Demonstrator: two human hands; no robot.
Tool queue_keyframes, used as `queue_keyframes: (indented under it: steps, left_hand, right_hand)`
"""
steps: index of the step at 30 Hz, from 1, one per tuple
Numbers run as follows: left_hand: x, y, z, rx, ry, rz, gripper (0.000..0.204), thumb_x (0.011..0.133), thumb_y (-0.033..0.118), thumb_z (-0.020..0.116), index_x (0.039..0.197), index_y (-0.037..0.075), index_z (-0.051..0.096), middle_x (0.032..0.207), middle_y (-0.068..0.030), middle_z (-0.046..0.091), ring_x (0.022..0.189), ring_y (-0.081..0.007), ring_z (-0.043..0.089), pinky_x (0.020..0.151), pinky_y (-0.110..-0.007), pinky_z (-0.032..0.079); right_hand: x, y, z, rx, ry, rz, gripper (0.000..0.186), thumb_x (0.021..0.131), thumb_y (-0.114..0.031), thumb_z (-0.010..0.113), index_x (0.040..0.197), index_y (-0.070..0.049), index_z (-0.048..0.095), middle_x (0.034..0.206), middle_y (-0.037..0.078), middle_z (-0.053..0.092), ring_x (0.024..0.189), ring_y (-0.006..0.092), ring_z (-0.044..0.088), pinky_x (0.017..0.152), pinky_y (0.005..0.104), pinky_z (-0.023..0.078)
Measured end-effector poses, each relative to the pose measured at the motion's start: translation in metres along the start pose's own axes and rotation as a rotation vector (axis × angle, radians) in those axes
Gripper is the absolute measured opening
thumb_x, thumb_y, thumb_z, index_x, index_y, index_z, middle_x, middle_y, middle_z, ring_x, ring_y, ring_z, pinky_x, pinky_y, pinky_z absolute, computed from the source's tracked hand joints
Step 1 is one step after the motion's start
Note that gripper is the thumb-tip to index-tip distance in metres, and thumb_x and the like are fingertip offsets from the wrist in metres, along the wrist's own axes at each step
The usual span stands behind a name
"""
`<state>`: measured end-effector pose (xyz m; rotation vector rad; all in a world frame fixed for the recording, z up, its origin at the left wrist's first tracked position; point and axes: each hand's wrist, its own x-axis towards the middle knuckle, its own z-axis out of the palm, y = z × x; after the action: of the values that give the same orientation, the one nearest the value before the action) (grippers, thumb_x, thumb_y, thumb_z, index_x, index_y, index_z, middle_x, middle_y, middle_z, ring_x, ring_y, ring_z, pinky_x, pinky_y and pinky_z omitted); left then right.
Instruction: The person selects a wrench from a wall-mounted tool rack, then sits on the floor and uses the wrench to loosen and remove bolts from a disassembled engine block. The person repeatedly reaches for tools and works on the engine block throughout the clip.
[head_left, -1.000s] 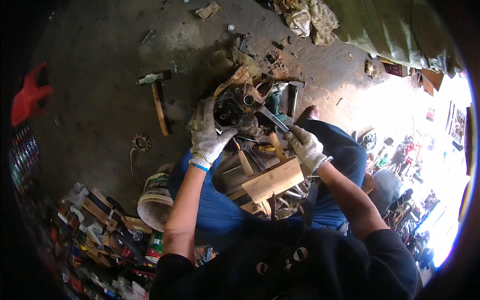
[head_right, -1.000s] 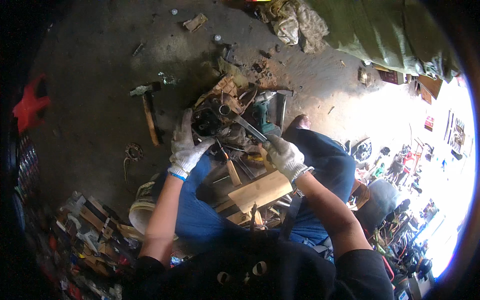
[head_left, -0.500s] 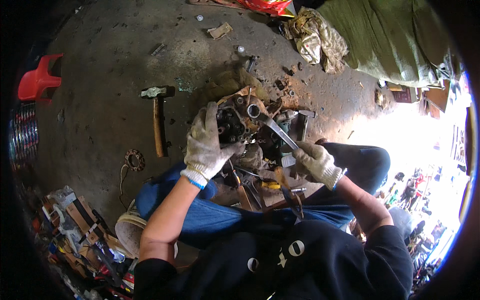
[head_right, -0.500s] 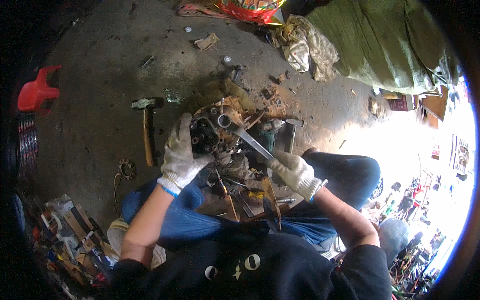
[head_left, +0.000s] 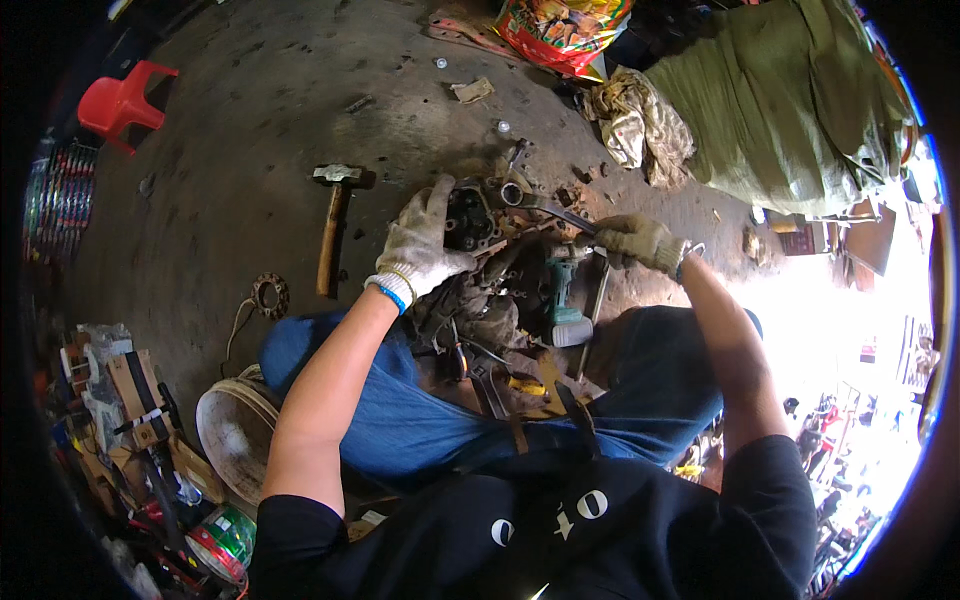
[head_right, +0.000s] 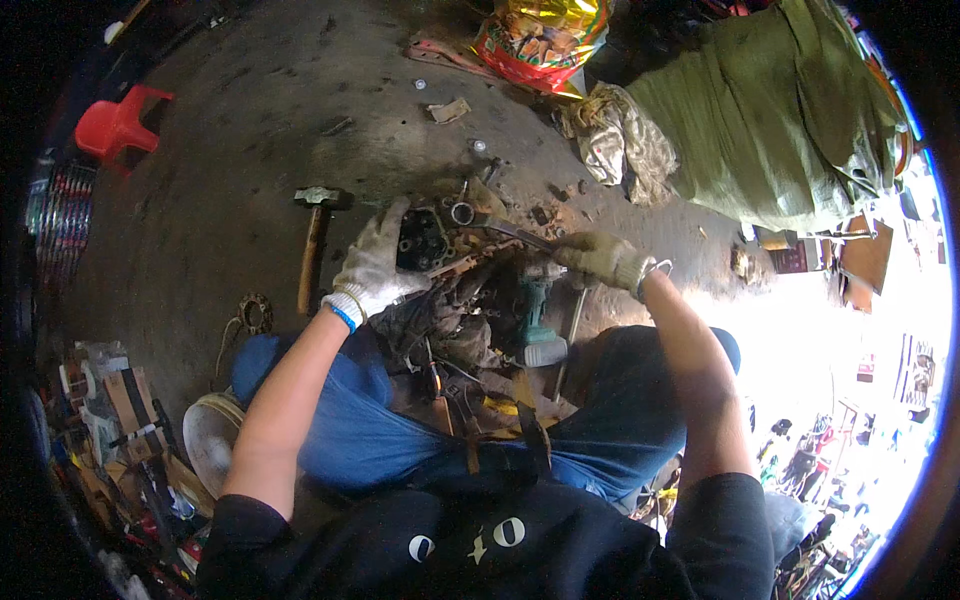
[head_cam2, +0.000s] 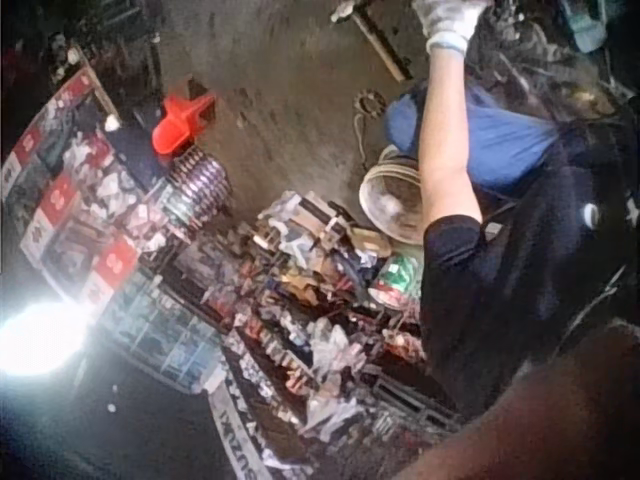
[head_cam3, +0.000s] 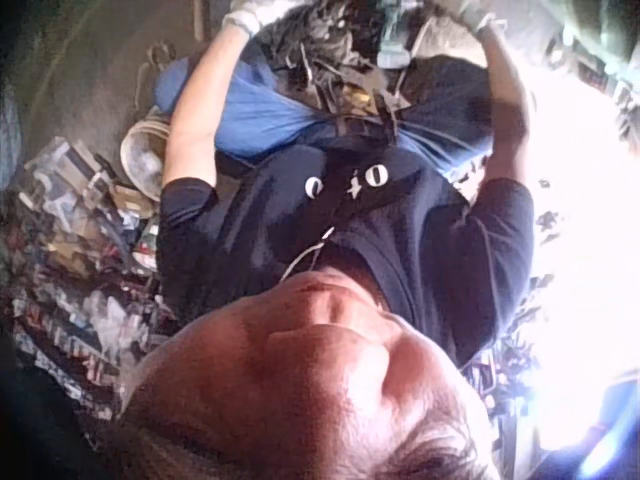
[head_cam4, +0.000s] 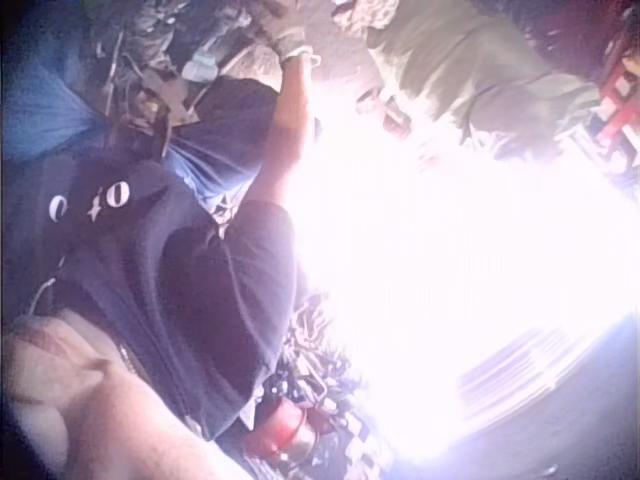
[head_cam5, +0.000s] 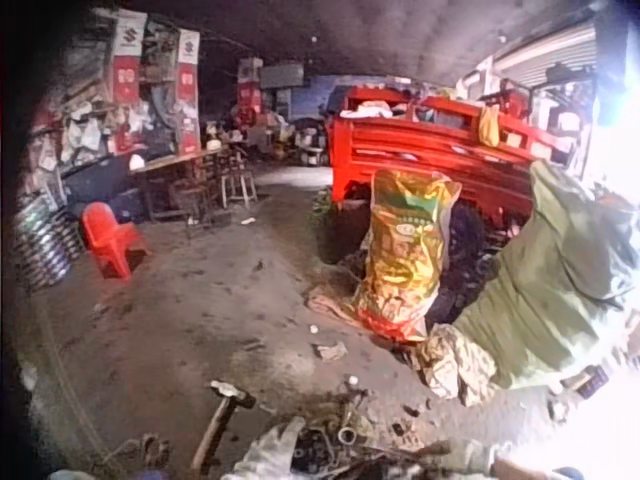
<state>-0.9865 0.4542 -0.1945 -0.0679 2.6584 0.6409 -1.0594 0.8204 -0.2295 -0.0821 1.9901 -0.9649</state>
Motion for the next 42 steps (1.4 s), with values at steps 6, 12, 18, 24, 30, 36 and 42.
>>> queue_keyframes:
  steps: [6, 12, 18, 24, 30, 36, 42]
  left_hand:
    - [-0.002, 0.001, 0.001, 0.009, 0.018, -0.019, 0.124, 0.067, 0.039, 0.09, 0.161, 0.019, 0.011, 0.157, -0.0309, 0.03, 0.145, -0.0466, 0.032, 0.117, -0.055, 0.032]
    - [0.0, -0.002, 0.006, 0.031, 0.056, -0.028, 0.124, 0.065, 0.04, 0.091, 0.16, 0.024, 0.013, 0.155, -0.029, 0.032, 0.14, -0.0495, 0.038, 0.115, -0.05, 0.039]
    - [0.0, -0.002, 0.007, -0.051, 0.037, -0.037, 0.121, 0.068, 0.034, 0.09, 0.161, 0.022, 0.013, 0.158, -0.0311, 0.027, 0.145, -0.0488, 0.03, 0.118, -0.055, 0.031]
    - [0.002, 0.003, 0.008, -0.016, 0.031, -0.059, 0.122, 0.068, 0.034, 0.089, 0.161, 0.022, 0.01, 0.159, -0.0317, 0.024, 0.146, -0.0486, 0.029, 0.119, -0.052, 0.031]
    - [0.002, 0.007, 0.016, 0.033, 0.069, -0.098, 0.123, 0.069, 0.033, 0.089, 0.162, 0.023, 0.008, 0.16, -0.032, 0.02, 0.147, -0.0474, 0.028, 0.12, -0.054, 0.028]
    - [0.006, 0.0, 0.018, 0.064, 0.052, -0.094, 0.128, 0.067, 0.041, 0.088, 0.161, 0.022, 0.004, 0.158, -0.0347, 0.022, 0.144, -0.0507, 0.03, 0.118, -0.054, 0.031]
    - [0.012, -0.009, 0.03, 0.074, 0.089, -0.05, 0.133, 0.067, 0.046, 0.088, 0.162, 0.022, -0.002, 0.159, -0.0365, 0.018, 0.146, -0.0511, 0.028, 0.116, -0.054, 0.034]
  right_hand:
    - [0.014, -0.012, -0.025, -0.073, -0.053, 0.012, 0.048, 0.092, -0.04, 0.072, 0.132, -0.013, 0.067, 0.089, 0.001, 0.075, 0.067, 0.0079, 0.063, 0.058, 0.0257, 0.051]
    - [-0.019, -0.015, 0.025, 0.05, 0.087, 0.024, 0.046, 0.1, -0.039, 0.061, 0.137, -0.01, 0.062, 0.108, 0.01, 0.074, 0.076, 0.0154, 0.069, 0.073, 0.0325, 0.059]
    - [-0.059, -0.02, 0.1, 0.378, 0.031, -0.044, 0.044, 0.103, -0.04, 0.056, 0.133, -0.009, 0.064, 0.075, 0.005, 0.066, 0.06, 0.0138, 0.063, 0.055, 0.0304, 0.054]
    - [-0.065, -0.043, 0.167, 0.603, 0.125, 0.026, 0.064, 0.1, -0.051, 0.056, 0.135, 0.002, 0.057, 0.104, 0.013, 0.072, 0.093, 0.0207, 0.067, 0.084, 0.0318, 0.053]
    - [-0.045, -0.081, 0.219, 0.604, 0.132, 0.087, 0.058, 0.099, -0.052, 0.057, 0.124, 0.0, 0.064, 0.098, 0.012, 0.072, 0.092, 0.0191, 0.066, 0.079, 0.0341, 0.051]
    - [-0.069, -0.11, 0.213, 1.173, 0.04, 0.062, 0.039, 0.104, -0.038, 0.052, 0.113, -0.002, 0.062, 0.087, 0.01, 0.068, 0.065, 0.0205, 0.066, 0.058, 0.0326, 0.057]
    - [-0.074, -0.139, 0.208, 1.394, -0.039, 0.031, 0.034, 0.107, -0.033, 0.047, 0.11, -0.002, 0.06, 0.087, 0.013, 0.067, 0.067, 0.027, 0.068, 0.063, 0.0438, 0.062]
